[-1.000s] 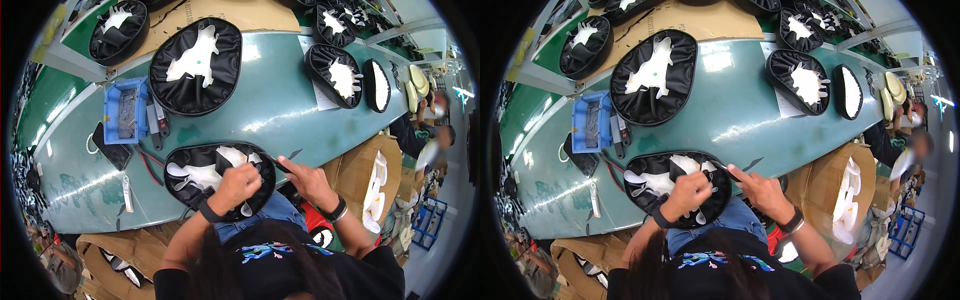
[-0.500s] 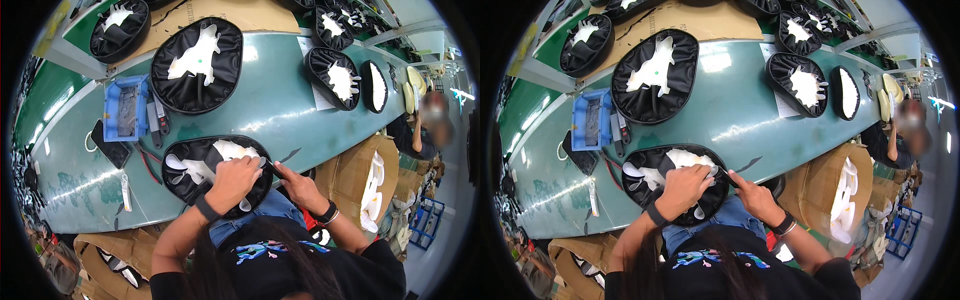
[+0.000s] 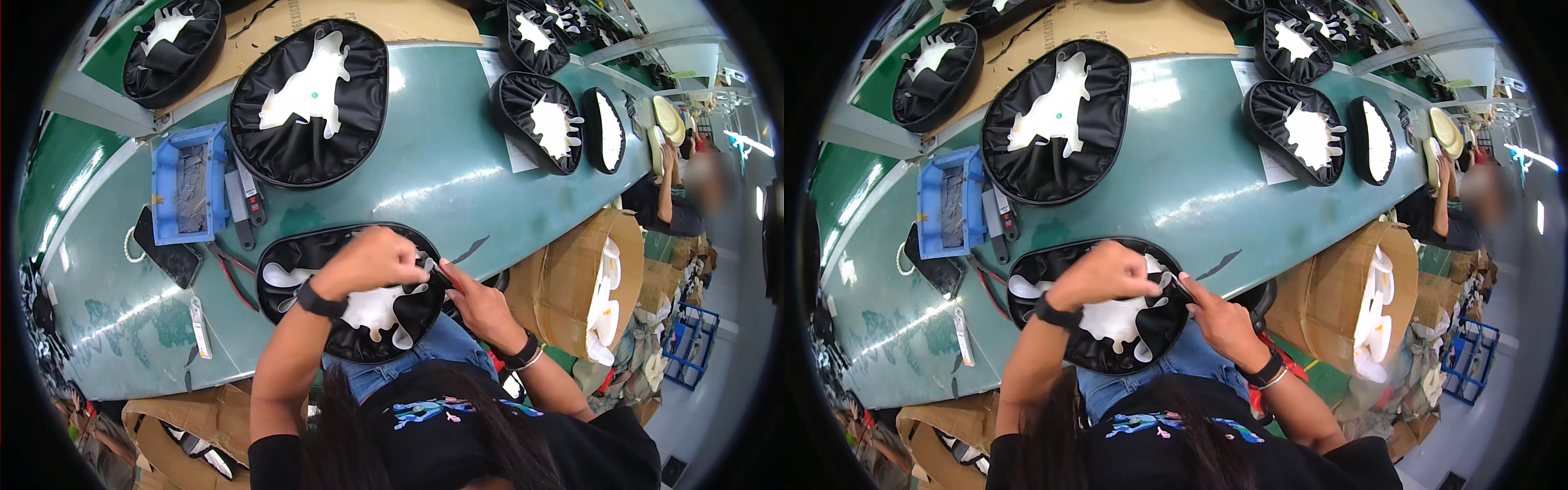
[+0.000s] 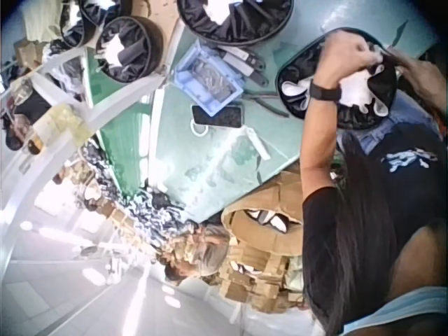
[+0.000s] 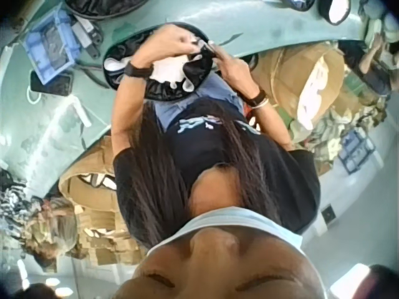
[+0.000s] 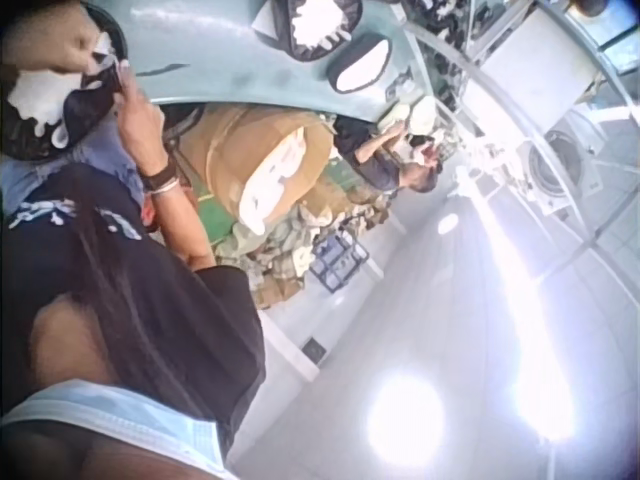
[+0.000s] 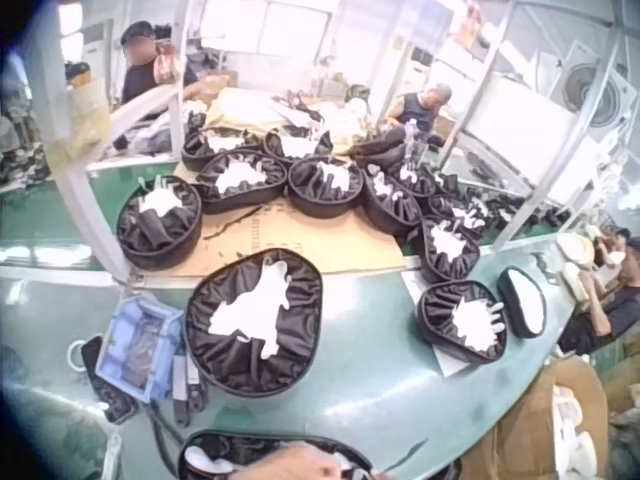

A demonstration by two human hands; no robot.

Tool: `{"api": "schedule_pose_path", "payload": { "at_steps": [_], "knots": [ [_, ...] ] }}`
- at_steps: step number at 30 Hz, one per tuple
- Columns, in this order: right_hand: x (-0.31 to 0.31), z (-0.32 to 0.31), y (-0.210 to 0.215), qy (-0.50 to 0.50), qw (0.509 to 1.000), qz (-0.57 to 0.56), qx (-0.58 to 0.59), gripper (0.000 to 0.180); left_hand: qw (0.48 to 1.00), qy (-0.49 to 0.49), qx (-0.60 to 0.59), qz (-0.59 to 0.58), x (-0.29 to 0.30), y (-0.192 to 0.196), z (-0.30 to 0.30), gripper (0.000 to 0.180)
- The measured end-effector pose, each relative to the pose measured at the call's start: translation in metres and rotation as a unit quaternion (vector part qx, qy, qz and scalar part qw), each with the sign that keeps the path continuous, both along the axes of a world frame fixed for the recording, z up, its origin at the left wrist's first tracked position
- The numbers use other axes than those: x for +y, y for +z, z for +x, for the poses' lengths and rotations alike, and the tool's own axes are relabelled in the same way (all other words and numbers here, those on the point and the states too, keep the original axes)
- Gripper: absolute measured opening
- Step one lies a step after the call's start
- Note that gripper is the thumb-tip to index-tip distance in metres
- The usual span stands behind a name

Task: The recorder is shown assembling bicycle seats by stretching and trimming the black cover over the padded seat base at a factory workbench.

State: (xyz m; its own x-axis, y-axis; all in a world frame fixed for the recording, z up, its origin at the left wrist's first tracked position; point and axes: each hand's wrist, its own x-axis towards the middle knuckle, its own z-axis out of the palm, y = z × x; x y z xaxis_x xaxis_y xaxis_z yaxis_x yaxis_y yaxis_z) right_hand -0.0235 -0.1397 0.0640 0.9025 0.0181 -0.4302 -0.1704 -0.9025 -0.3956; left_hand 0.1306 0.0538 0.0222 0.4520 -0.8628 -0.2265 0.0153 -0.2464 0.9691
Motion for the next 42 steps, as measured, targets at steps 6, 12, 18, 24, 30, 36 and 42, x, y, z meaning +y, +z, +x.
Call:
{"api": "schedule_pose_path", "payload": {
  "at_steps": [6,12,18,24,30,36,42],
  "knots": [
    [0.001,0.004,0.003,-0.053,0.997,0.060,-0.012,0.051,0.989,0.122,-0.061,-0.050,-0.003,-0.004,-0.006,0.027],
    [-0.005,0.001,0.005,-0.066,0.997,0.046,0.009,0.052,0.889,0.030,-0.384,0.249,-0.009,-0.012,-0.040,0.030],
    [-0.012,0.008,0.005,-0.032,0.998,0.049,0.017,0.053,0.902,0.047,-0.411,-0.123,-0.008,0.004,-0.016,0.021],
    [-0.007,-0.010,-0.002,0.006,0.999,0.030,-0.010,0.055,0.983,0.074,-0.084,-0.148,-0.016,-0.005,-0.002,0.030],
    [0.017,-0.046,0.000,-0.027,0.998,-0.055,-0.032,0.061,0.908,0.297,0.148,-0.258,0.001,0.006,0.001,0.030],
    [0.011,-0.026,0.011,-0.023,0.999,-0.036,-0.007,0.055,0.875,-0.007,-0.482,0.044,-0.025,-0.003,-0.030,0.029],
    [0.034,-0.043,0.003,-0.097,0.995,-0.031,-0.003,0.055,0.882,-0.129,-0.447,0.072,-0.026,-0.007,-0.024,0.036]
  ]
}}
